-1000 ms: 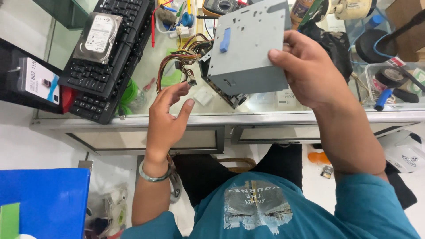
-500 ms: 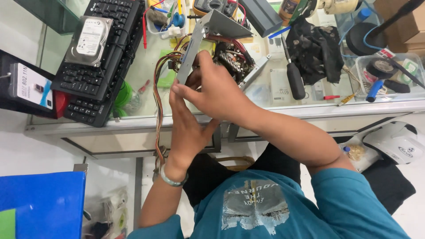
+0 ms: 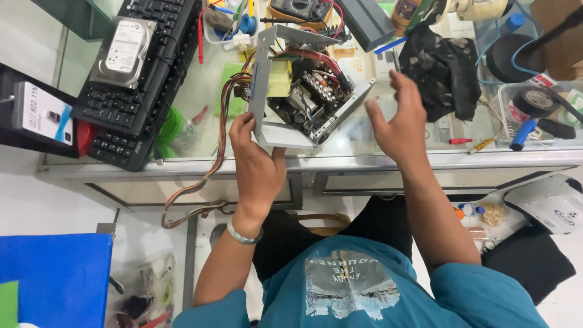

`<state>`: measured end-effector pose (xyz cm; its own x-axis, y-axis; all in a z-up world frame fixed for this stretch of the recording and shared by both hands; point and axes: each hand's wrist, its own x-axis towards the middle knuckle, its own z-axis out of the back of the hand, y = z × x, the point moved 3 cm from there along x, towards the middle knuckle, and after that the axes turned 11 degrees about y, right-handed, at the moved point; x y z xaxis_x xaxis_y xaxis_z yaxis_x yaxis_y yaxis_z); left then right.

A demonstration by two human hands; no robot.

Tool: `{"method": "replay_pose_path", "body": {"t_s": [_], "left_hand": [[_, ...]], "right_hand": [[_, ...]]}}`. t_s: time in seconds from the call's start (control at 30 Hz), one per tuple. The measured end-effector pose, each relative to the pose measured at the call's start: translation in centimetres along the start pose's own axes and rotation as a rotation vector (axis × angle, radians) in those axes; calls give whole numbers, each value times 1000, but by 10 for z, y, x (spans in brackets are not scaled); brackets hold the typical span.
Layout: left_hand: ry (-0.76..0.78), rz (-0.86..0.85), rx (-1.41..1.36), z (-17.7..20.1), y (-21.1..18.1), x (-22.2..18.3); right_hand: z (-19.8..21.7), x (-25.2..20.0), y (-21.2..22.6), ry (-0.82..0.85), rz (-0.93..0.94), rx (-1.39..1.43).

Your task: Removing a hard drive from a bracket using a screwdriver and then opening a power supply unit to inspect its internal components.

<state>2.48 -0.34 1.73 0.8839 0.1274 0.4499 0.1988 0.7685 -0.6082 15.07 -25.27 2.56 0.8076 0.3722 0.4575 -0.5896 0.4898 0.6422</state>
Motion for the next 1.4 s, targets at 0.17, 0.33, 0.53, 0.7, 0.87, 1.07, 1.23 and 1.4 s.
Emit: {"method": "replay_pose_path", "body": {"t_s": [0.17,0.33,0.53,0.7,0.87,1.07,1.23,1.4], "left_hand": [[-31,19,-66,-9,-1,-11],[23,127,-224,-18,-6,-18],[148,103,-208,-18,42,-13],[284,185,-300,-5,78,4],[318,313,-352,28,66,24],[291,251,-495,33,100,34],[267,243,-461,42,90,53],[277,204,-310,47,92,77]], "right_hand": [[-29,-4,-15,170,-135,237],[-39,-23,-18,120,-184,170],[-43,-48,15,89,-146,13],[-53,-76,30,142,-125,-110],[-58,-90,48,249,-76,-76],[-73,-91,64,350,-55,-77],[-93,-93,76,381,-22,-70],[-118,-94,93,437,107,50]]}}
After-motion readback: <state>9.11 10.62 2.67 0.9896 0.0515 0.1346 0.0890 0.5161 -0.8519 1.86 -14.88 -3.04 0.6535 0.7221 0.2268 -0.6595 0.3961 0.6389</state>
